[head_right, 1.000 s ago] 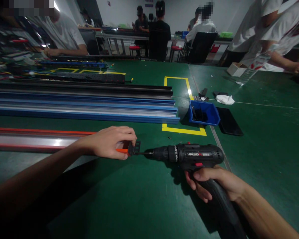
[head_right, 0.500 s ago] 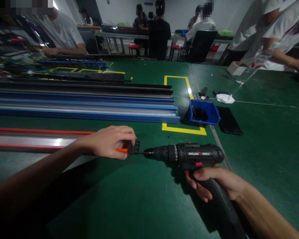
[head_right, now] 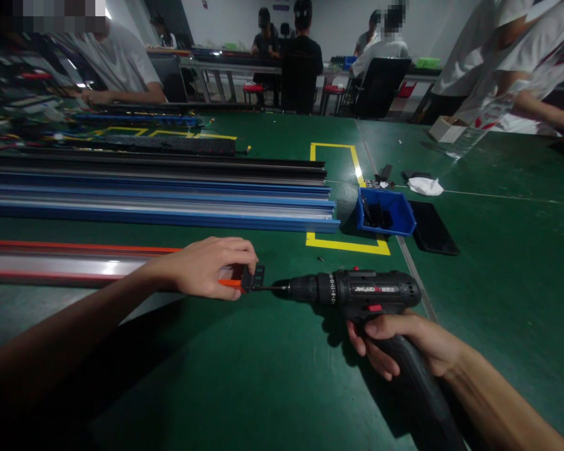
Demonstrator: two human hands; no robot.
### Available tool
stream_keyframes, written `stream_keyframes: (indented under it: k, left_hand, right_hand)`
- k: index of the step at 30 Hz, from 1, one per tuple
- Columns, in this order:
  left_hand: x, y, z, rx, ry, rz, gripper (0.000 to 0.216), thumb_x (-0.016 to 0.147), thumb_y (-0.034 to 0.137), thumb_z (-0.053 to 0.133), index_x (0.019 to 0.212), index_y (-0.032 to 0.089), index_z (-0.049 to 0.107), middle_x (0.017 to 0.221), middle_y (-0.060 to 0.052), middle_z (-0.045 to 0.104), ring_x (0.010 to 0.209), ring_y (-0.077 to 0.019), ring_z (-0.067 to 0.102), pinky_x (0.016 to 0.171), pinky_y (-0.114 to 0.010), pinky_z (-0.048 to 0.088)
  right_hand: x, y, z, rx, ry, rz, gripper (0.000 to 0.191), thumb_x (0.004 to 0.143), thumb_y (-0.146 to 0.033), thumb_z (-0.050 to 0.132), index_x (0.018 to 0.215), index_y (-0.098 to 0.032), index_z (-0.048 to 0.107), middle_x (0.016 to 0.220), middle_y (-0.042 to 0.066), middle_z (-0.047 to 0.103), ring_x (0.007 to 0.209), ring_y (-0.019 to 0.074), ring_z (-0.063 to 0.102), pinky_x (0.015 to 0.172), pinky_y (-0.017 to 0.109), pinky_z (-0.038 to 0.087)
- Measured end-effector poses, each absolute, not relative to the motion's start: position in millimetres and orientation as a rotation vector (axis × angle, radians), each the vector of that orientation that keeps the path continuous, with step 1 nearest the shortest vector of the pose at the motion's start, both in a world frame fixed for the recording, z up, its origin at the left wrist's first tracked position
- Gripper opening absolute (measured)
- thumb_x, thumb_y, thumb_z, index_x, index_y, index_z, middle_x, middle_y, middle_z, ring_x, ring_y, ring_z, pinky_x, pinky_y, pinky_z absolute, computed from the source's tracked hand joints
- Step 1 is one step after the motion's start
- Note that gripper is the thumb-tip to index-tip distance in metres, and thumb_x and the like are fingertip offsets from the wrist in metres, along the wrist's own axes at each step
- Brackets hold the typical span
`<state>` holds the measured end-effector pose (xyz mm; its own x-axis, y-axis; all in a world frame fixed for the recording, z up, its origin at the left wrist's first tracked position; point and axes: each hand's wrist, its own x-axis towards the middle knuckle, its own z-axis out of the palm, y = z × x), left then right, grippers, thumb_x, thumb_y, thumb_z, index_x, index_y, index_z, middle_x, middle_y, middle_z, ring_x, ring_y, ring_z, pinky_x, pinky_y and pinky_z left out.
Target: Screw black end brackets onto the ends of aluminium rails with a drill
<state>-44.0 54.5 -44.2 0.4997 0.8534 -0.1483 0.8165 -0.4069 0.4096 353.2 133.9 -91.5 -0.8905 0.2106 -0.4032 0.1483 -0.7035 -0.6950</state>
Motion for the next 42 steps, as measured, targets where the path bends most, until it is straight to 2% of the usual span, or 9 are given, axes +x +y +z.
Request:
stream_keyframes:
  k: [8,14,20,29,34,42]
  left_hand:
    - [-43.5,54.2,-43.9,2.324,1.376,0.112,0.029,0.081,0.042,0.07,0.105,0.027,0.063,0.113,-0.002,0.061,0.102,-0.0237,0.058,0.079,-0.033,0.039]
    - [-44.2,54.6,-44.0,2.313,1.381,0.1,0.029,0.081,0.042,0.071,0.106,0.029,0.062,0.114,-0.002,0.061,0.103,-0.0238,0.058,0.08,-0.033,0.039]
    - [-45.0,54.6,-44.3,2.315,1.379,0.098,0.028,0.082,0.042,0.07,0.104,0.028,0.063,0.112,-0.002,0.061,0.101,-0.0237,0.058,0.081,-0.033,0.039]
    - [-44.3,54.7,-43.8,2.313,1.377,0.12,0.029,0.08,0.043,0.071,0.105,0.028,0.064,0.111,-0.002,0.061,0.1,-0.0232,0.058,0.077,-0.032,0.039]
    - [-44.9,55.5,-45.5,2.311,1.379,0.115,0.029,0.081,0.043,0.071,0.104,0.028,0.063,0.112,-0.002,0.062,0.1,-0.0238,0.058,0.078,-0.032,0.039]
    - [-45.1,54.7,-45.3,2.311,1.384,0.124,0.029,0.08,0.042,0.071,0.103,0.028,0.064,0.111,-0.002,0.061,0.1,-0.0231,0.058,0.079,-0.033,0.039]
  right_hand:
    - [355.8,135.8,-93.4,-0.765,-1.193,2.773,0.024,0.085,-0.03,0.069,0.092,-0.009,0.078,0.067,0.002,0.064,0.045,0.0066,0.056,0.052,0.019,0.056]
    - [355.9,135.5,-93.0,-0.771,-1.207,2.772,0.025,0.084,-0.032,0.07,0.091,-0.009,0.077,0.076,0.005,0.067,0.045,0.0058,0.055,0.051,0.019,0.056]
    - [356.1,136.4,-94.5,-0.78,-1.22,2.768,0.025,0.085,-0.033,0.069,0.088,-0.009,0.076,0.065,0.001,0.062,0.044,0.0064,0.052,0.052,0.021,0.056]
    - [356.9,135.6,-92.4,-0.763,-1.199,2.797,0.024,0.085,-0.032,0.07,0.09,-0.01,0.077,0.068,0.001,0.063,0.045,0.0062,0.053,0.052,0.02,0.056]
    - [351.9,135.0,-88.6,-0.742,-1.201,2.793,0.025,0.087,-0.031,0.068,0.098,-0.01,0.078,0.064,0.001,0.062,0.045,0.0065,0.054,0.052,0.019,0.056]
    - [353.0,133.6,-89.6,-0.755,-1.204,2.778,0.026,0.086,-0.031,0.069,0.098,-0.01,0.078,0.078,0.005,0.068,0.046,0.005,0.054,0.052,0.019,0.055]
